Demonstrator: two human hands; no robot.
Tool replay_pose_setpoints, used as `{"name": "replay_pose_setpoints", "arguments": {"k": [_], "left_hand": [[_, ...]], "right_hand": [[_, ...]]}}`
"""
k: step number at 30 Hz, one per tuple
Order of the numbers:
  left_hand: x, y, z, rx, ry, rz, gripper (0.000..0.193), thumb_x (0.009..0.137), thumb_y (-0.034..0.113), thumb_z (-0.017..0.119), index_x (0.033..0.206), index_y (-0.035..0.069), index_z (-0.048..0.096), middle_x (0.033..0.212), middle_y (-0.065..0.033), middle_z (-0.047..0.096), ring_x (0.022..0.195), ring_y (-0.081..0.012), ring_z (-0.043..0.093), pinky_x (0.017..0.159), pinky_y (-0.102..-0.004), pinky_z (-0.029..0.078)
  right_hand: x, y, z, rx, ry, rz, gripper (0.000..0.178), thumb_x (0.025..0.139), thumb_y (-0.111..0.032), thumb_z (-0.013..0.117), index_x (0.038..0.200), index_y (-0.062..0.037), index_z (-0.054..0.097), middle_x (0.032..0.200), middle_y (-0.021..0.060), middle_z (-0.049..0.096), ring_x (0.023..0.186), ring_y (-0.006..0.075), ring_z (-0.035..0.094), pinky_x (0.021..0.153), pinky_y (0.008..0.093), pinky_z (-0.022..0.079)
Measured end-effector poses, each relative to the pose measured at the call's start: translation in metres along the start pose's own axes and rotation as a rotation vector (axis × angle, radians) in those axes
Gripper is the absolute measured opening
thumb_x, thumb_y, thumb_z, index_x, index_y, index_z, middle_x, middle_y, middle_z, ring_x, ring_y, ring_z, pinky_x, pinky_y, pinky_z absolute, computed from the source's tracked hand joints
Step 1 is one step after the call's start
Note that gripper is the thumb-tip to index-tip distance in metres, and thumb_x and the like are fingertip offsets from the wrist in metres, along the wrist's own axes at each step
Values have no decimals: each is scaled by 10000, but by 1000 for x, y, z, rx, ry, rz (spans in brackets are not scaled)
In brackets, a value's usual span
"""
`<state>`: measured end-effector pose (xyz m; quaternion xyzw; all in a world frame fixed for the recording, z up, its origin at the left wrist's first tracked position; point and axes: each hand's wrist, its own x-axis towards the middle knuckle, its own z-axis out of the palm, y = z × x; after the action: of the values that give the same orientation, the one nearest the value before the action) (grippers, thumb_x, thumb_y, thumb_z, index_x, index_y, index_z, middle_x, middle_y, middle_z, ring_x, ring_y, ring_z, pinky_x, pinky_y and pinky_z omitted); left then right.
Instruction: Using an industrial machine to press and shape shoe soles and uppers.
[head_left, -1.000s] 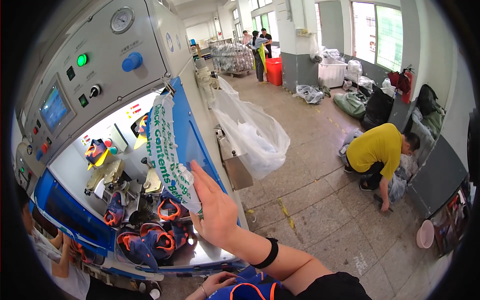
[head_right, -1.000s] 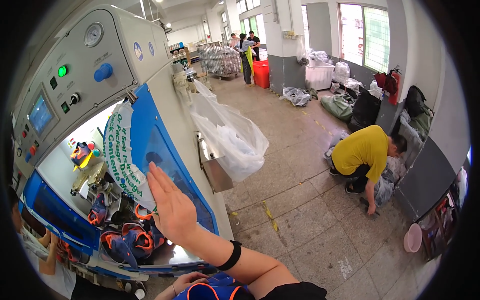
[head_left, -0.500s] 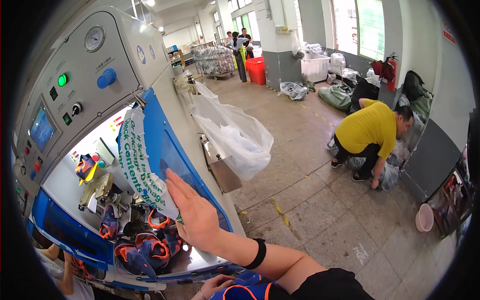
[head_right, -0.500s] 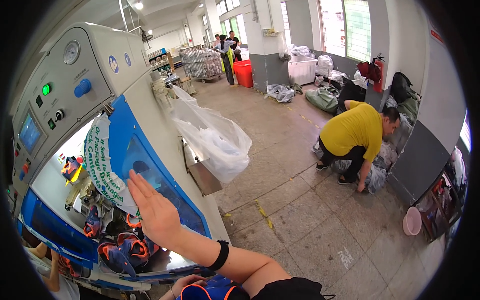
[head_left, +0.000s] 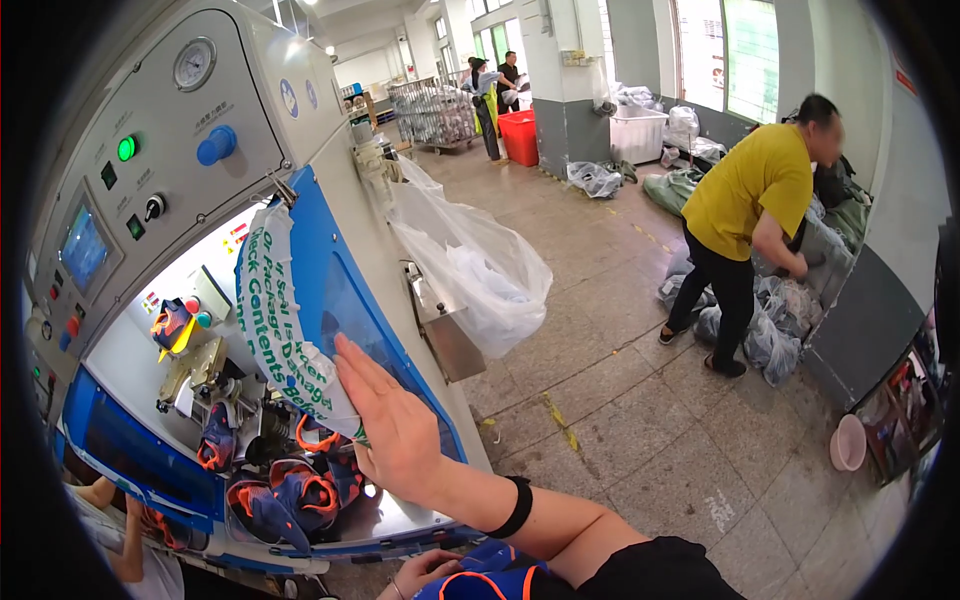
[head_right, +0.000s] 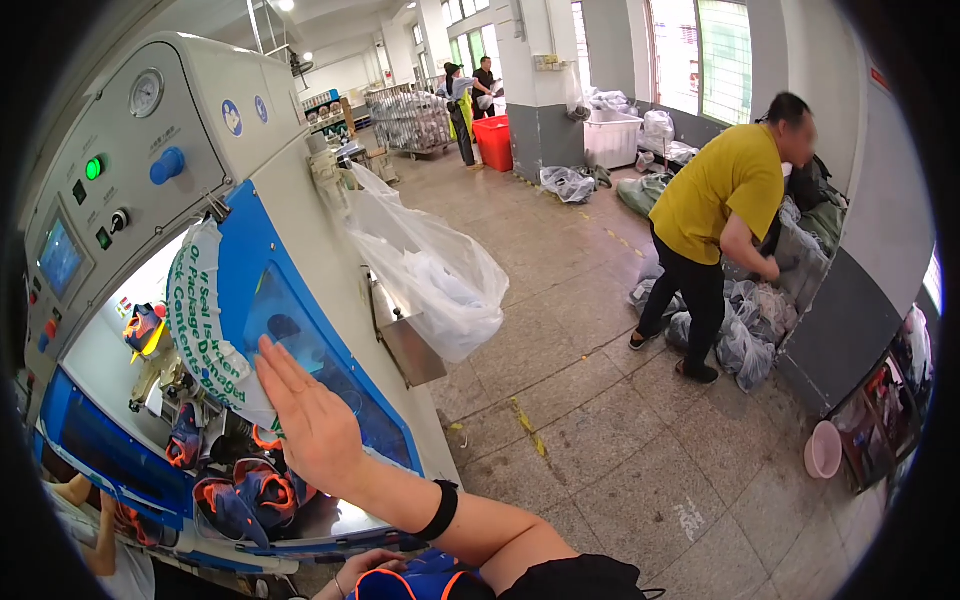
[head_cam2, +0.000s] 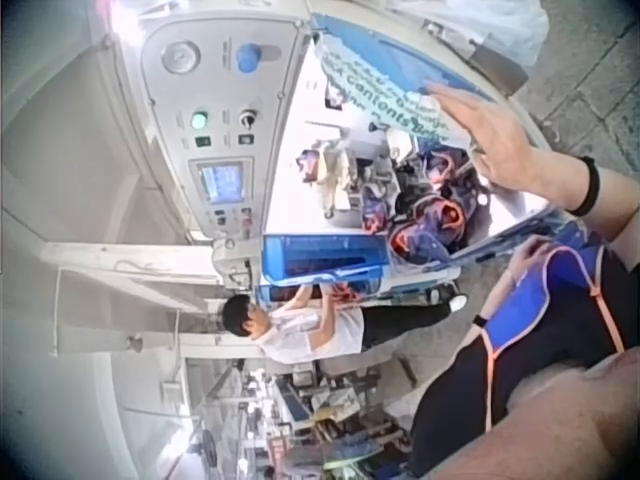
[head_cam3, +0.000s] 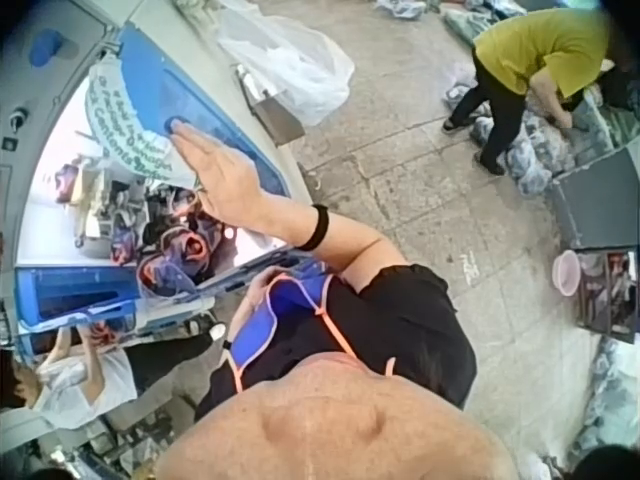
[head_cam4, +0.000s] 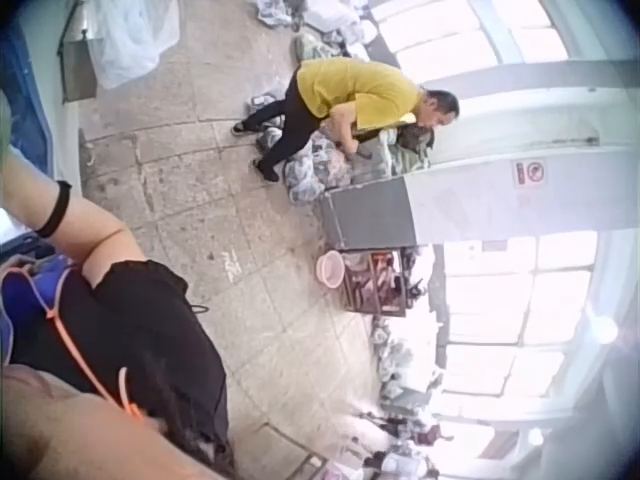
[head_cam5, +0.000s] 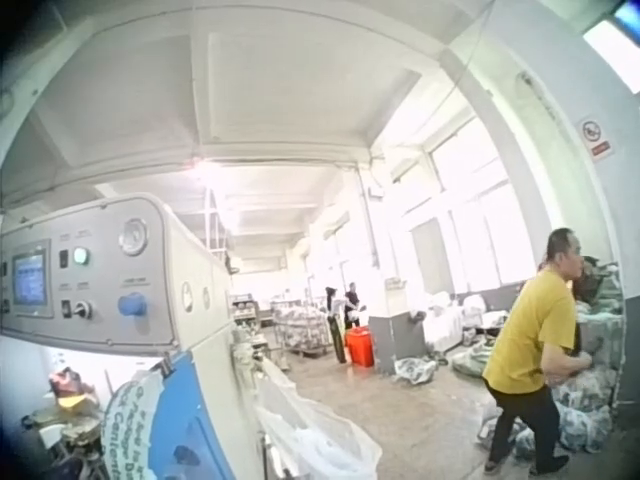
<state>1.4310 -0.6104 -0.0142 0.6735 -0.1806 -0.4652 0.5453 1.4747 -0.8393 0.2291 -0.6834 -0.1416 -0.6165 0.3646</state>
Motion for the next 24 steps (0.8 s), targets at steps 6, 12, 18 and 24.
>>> {"name": "replay_pose_setpoints", "arguments": {"k": [6, 12, 18, 24], "left_hand": [[2, 3, -3, 69, -4, 29, 256, 966, 174, 614, 1160, 8, 628, 1043, -80, 686, 962, -168, 633, 848, -297, 521], [0, 14, -3, 118, -4, -21, 281, 977, 186, 599, 1188, 3, 613, 1063, -91, 688, 996, -147, 634, 892, -292, 510], [-10, 28, 1, 122, 25, -74, 310, 992, 195, 577, 1219, -15, 597, 1068, -100, 697, 1004, -144, 653, 912, -280, 515], [-17, 25, 1, 79, 44, -82, 321, 979, 201, 599, 1223, -7, 595, 1084, -96, 690, 1021, -130, 647, 919, -262, 495]], "right_hand": [[1, 0, 0, 14, 7, -7, 742, 616, 87, 567, 1349, 81, 458, 1408, 252, 482, 1205, 370, 573, 925, 354, 505], [2, 0, 0, 8, 5, -9, 727, 619, 103, 557, 1339, 92, 458, 1390, 263, 495, 1200, 376, 576, 933, 360, 502], [1, 0, 0, 2, -1, -7, 720, 618, 111, 557, 1332, 94, 462, 1380, 263, 505, 1199, 377, 577, 922, 359, 507], [-1, 2, 0, 11, 10, -16, 817, 560, 116, 631, 1352, 46, 445, 1390, 263, 493, 1196, 390, 574, 899, 361, 510]]}}
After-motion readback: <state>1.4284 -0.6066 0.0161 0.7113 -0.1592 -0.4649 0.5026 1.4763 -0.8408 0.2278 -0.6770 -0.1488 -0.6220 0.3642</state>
